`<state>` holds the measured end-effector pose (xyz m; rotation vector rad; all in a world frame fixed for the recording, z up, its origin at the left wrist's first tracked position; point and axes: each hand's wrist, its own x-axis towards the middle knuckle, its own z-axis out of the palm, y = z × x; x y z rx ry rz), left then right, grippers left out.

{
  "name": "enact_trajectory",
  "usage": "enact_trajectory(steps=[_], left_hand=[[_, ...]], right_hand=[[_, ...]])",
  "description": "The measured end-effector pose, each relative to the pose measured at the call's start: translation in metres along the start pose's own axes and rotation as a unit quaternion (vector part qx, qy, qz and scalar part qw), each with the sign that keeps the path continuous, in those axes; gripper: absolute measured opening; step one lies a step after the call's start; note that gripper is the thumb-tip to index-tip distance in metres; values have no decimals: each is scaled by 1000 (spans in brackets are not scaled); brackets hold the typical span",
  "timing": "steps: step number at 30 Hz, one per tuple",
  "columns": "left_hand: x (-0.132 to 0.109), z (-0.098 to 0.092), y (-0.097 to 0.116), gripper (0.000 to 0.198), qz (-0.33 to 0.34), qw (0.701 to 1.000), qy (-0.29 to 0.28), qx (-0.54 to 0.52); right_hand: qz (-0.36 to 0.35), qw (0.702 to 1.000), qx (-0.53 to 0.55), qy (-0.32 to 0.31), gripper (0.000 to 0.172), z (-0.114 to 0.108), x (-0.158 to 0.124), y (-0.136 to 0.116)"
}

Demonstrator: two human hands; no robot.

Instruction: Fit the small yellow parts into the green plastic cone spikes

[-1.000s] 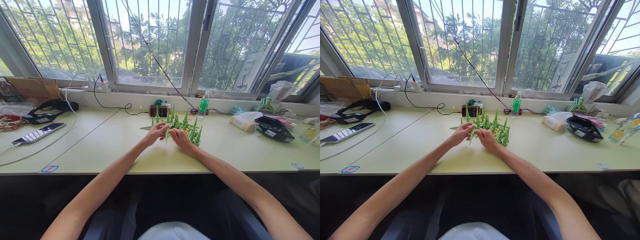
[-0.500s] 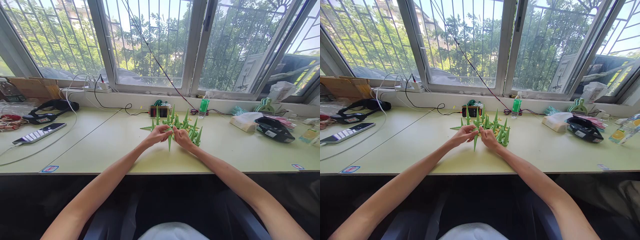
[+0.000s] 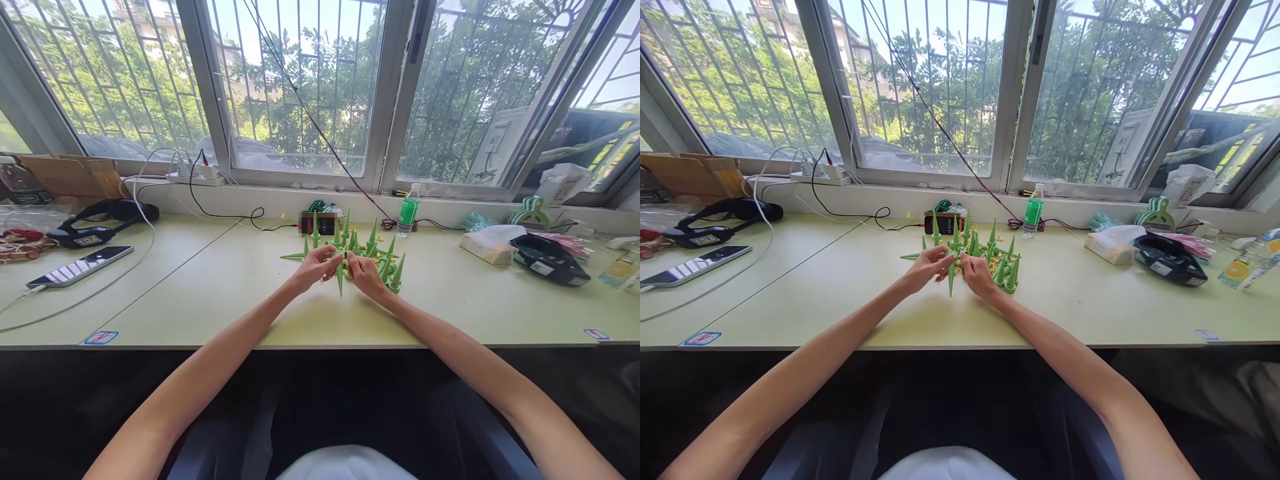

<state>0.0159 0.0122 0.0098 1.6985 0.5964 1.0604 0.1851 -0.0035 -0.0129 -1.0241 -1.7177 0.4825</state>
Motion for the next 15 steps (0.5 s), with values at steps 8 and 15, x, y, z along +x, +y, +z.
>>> enact_trajectory(steps=[8,15], left_hand=[[-2,4,1,42,0,998,30,63],[-3,5,4,39,13,999,21,41]], right_hand=[[21,999,20,-18,63,2,1,7],[26,999,33,-20,62,2,1,6]])
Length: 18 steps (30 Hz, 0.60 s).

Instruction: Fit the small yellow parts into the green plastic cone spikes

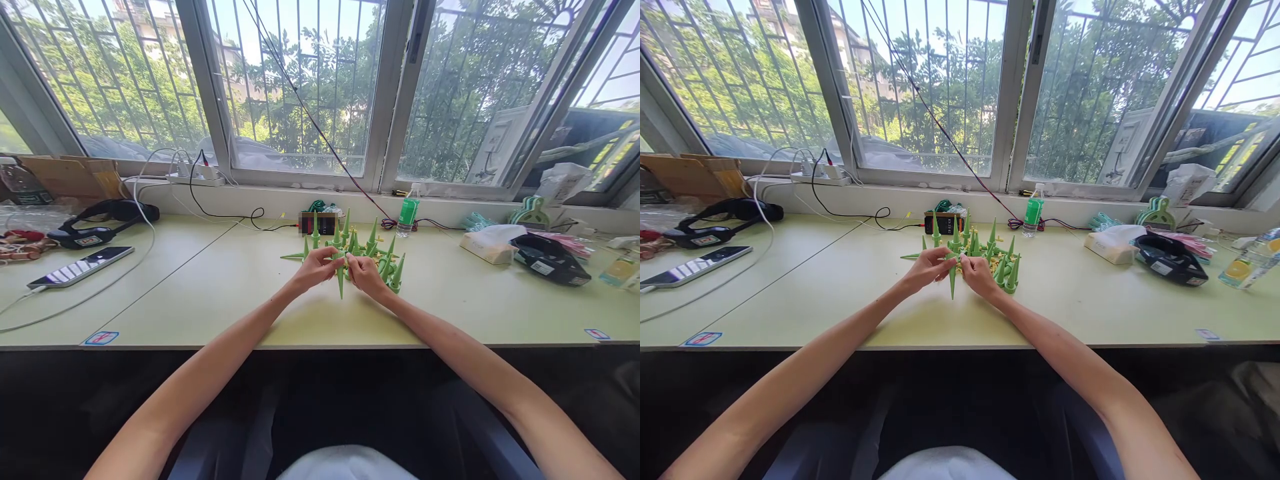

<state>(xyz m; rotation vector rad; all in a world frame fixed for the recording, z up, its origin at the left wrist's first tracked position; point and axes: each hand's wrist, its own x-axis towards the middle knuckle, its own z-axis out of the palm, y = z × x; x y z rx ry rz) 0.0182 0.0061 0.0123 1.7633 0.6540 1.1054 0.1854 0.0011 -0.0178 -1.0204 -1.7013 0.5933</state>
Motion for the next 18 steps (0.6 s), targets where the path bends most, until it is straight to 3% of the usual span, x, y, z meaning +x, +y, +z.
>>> enact_trajectory(steps=[7,13,18], left_hand=[[5,-5,-3,41,-32,997,15,-74],[8,-8,-3,44,-103,982,24,-155],[8,-10,-7,43,-107,981,-5,-160]], right_hand=[[-44,999,-6,-7,40,-2,-3,-6],[-88,995,-31,-19,38,-2,-5,-5],[-119,991,-55,-15,38,-5,-5,-3]])
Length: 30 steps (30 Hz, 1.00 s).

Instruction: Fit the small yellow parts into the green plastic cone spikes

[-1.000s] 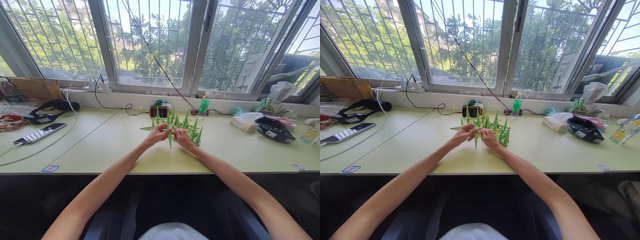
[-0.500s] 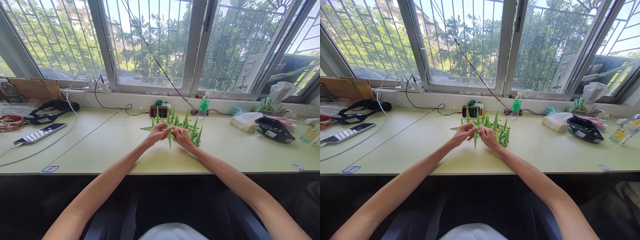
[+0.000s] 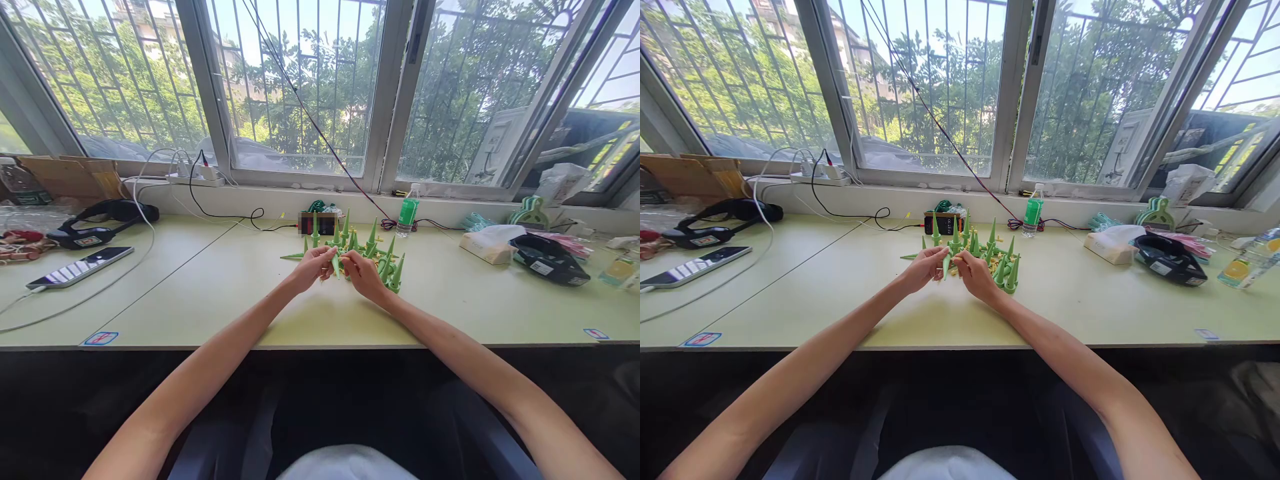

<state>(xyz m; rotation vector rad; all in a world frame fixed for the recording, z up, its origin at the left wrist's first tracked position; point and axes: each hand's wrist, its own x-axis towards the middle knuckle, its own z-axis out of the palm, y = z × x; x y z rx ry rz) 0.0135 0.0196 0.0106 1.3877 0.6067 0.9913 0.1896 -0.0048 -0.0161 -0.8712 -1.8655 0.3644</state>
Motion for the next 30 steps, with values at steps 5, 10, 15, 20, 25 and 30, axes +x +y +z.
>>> enact_trajectory(steps=[5,10,15,20,25,30], left_hand=[[-2,-2,-1,44,10,1000,-17,20],[-4,1,1,43,20,999,-26,42],[-4,2,0,45,35,996,-28,75],[-4,1,-4,42,65,990,-34,119],[-6,3,0,41,82,987,-26,133],[-8,6,1,43,92,983,-4,160]], right_hand=[[5,1000,-12,3,41,-1,0,0],[41,999,-17,-1,48,1,0,2],[82,996,42,1,54,3,1,4],[113,989,95,-2,59,4,2,3],[120,986,115,-2,61,5,3,1],[127,983,132,-2,61,6,4,3]])
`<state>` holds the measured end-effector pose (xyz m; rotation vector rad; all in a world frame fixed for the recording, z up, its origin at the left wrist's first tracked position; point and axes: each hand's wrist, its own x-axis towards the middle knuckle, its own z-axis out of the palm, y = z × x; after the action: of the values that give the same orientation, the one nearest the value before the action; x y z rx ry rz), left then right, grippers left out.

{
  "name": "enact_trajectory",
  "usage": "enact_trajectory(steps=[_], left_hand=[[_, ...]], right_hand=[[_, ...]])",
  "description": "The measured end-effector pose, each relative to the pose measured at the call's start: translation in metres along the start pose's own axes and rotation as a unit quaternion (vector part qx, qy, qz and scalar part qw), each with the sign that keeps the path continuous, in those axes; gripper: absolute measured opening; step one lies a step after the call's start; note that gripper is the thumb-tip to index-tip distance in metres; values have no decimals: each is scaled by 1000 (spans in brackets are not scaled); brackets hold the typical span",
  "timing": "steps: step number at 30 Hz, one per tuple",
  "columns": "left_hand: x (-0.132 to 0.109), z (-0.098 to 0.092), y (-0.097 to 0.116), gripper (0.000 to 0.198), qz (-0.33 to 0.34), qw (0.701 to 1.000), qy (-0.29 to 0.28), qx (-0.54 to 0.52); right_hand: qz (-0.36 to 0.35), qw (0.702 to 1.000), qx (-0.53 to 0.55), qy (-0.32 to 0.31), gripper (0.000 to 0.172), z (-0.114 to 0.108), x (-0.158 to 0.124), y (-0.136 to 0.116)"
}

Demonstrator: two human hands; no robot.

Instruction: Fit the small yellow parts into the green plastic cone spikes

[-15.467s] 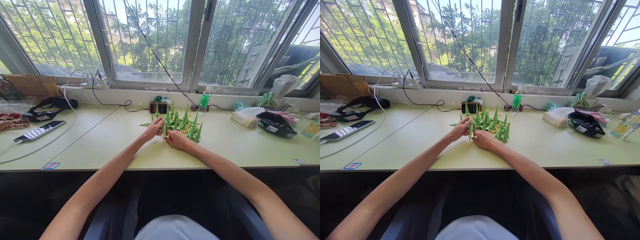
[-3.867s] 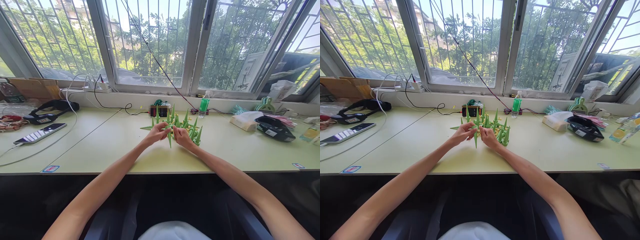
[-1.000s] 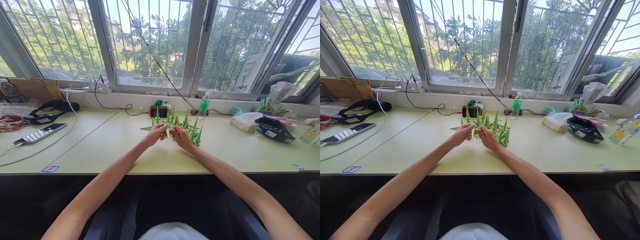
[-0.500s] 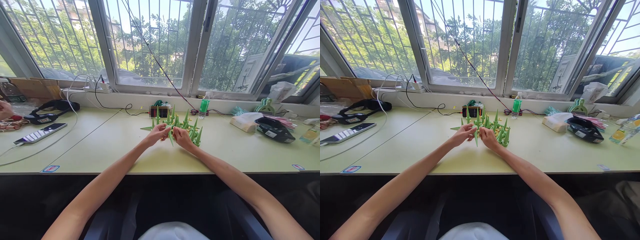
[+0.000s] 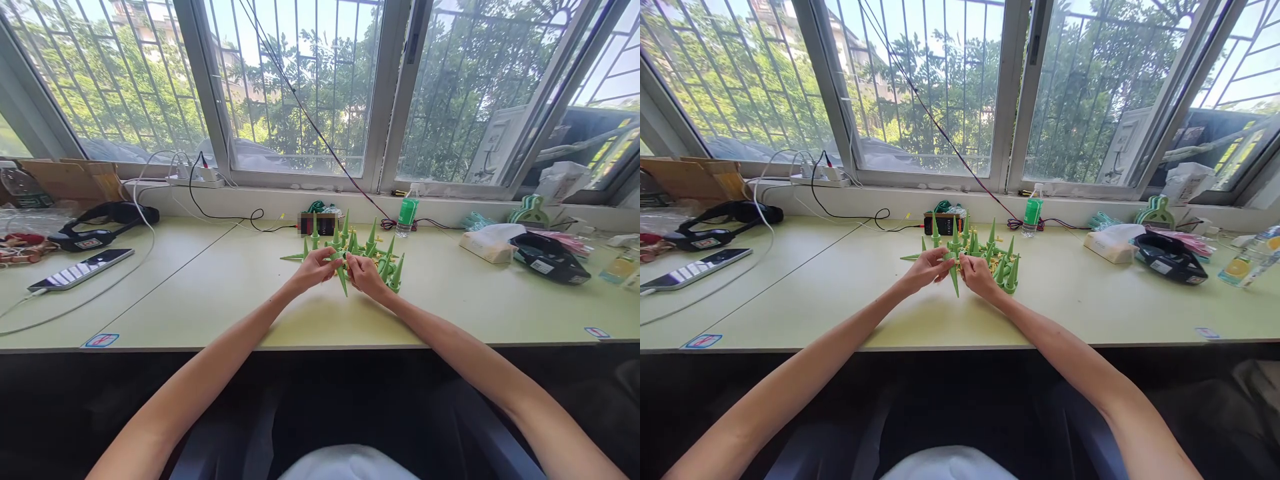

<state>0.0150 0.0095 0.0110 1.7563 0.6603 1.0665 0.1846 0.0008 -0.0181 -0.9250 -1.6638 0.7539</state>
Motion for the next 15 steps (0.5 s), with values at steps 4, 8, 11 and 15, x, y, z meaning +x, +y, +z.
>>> enact_trajectory(steps=[4,8,11,15], left_hand=[[1,0,-7,40,5,998,34,50],[2,-1,-11,38,6,997,43,68],[2,1,-7,38,11,997,47,61],[4,2,-2,44,28,997,67,30]], right_hand=[[8,1000,9,-2,60,0,1,2],[20,1000,19,3,59,0,0,1],[13,1000,16,16,58,1,0,0],[-4,999,12,31,56,1,0,0]])
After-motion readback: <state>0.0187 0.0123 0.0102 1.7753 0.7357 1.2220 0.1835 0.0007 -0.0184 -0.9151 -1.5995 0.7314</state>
